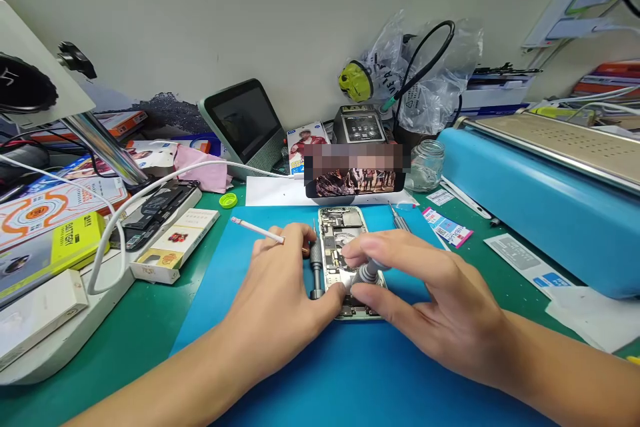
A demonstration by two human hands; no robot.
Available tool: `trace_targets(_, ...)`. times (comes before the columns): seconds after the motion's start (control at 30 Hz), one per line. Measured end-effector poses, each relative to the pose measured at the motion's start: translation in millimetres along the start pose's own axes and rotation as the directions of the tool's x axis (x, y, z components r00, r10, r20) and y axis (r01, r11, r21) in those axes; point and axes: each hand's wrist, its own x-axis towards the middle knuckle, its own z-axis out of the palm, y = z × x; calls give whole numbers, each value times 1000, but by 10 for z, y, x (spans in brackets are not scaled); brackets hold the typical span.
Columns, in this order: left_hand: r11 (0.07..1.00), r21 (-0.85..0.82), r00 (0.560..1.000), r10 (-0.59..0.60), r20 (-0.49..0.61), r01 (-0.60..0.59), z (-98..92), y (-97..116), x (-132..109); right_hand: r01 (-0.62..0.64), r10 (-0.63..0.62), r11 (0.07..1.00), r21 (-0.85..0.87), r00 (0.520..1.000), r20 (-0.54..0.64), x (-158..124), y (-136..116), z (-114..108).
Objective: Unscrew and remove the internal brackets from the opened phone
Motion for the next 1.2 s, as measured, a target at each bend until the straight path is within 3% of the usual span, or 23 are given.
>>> trace_targets(0.37,1000,-8,1000,9,-13,-9,4,12,-3,-53,53,997,-55,998,-19,-12,4,-6)
trace_targets(0.67,999,-36,1000,-26,3,26,-13,2,7,-97,96,995,-12,995,-13,-81,44,15)
trace_targets(0.9,1000,-15,1000,-27,3,27,-11,-14,7,-229,234,968,103,971,-45,-139,75,73)
trace_targets(1.2,999,-5,999,-33,-13,32,-15,-23,1,-240,251,964,115,963,-93,-117,44,63)
